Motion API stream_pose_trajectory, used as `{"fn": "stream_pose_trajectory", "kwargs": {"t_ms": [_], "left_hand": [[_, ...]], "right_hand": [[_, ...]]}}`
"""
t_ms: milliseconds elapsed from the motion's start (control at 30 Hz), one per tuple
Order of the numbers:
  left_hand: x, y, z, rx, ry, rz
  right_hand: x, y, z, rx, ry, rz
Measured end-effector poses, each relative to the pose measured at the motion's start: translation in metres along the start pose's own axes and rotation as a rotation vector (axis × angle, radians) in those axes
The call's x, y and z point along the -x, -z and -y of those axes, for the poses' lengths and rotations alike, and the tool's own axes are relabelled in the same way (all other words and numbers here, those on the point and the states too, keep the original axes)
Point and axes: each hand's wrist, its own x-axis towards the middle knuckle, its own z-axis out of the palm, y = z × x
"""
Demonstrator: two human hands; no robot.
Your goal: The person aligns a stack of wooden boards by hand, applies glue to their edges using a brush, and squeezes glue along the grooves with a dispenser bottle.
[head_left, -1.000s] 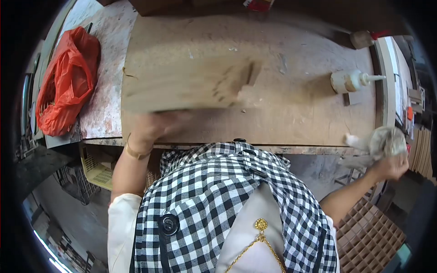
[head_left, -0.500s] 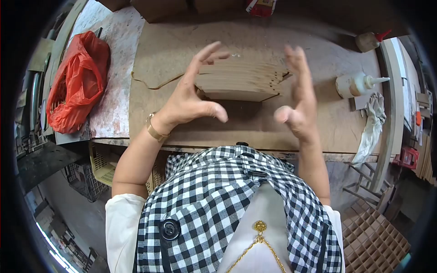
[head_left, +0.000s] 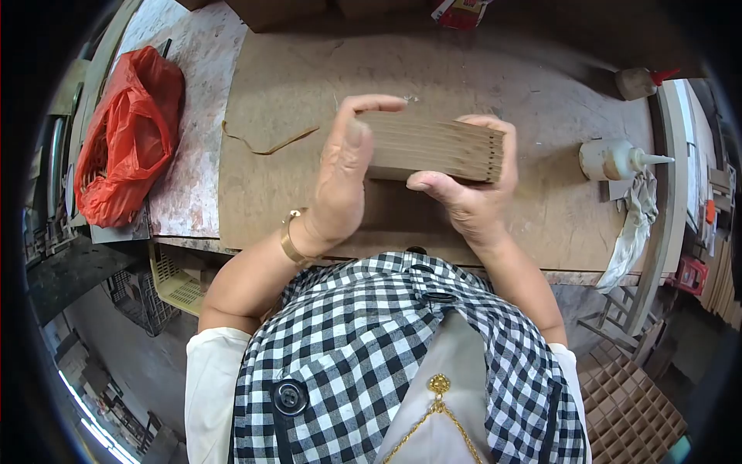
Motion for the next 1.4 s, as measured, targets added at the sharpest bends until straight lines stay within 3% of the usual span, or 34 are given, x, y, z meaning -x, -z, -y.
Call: {"fn": "stream_pose_trajectory", "kwargs": {"t_ms": [100,133,267,467,600,633,767,800,933,967,1100,1267,1367,1400], "left_hand": [[-0.005,-0.012,-0.013,-0.121,-0.091,-0.01],[-0.002,-0.013,-0.011,-0.115,-0.08,-0.006],[-0.008,-0.013,0.003,-0.233,0.165,-0.122],[-0.013,-0.017,0.002,-0.128,0.114,-0.148],[-0.025,-0.001,-0.018,-0.62,-0.25,-0.053],[-0.028,0.002,-0.026,-0.627,-0.254,-0.045],[-0.033,0.008,-0.063,-0.666,0.065,0.496],[-0.032,0.008,-0.065,-0.681,0.055,0.502],[-0.014,0.003,-0.041,-0.1,0.181,0.172],[-0.01,0.0,-0.038,-0.114,0.175,0.182],[0.009,-0.015,-0.023,0.64,0.311,-0.134],[0.018,-0.011,-0.006,0.58,0.328,-0.104],[-0.003,0.0,-0.014,0.416,0.241,-0.096],[-0.011,-0.003,-0.022,0.378,0.086,-0.13]], "right_hand": [[-0.011,0.01,0.006,-0.025,0.421,0.026],[-0.006,0.011,0.003,-0.021,0.41,0.021],[0.002,0.015,-0.023,-0.043,-0.154,0.025],[-0.002,0.021,-0.017,-0.132,-0.275,0.088],[-0.015,0.023,0.004,0.219,0.031,0.164],[-0.018,0.022,0.011,0.212,0.035,0.156],[-0.032,0.021,0.047,0.778,0.489,0.397],[-0.037,0.022,0.055,0.774,0.5,0.382],[-0.041,0.034,0.074,0.689,0.5,0.139],[-0.036,0.035,0.07,0.681,0.507,0.123],[-0.008,0.034,0.034,-0.025,0.129,0.045],[0.0,0.04,0.053,0.064,0.143,0.086],[-0.013,0.051,0.062,0.288,0.261,0.218],[-0.017,0.054,0.063,0.398,0.317,0.294]]}}
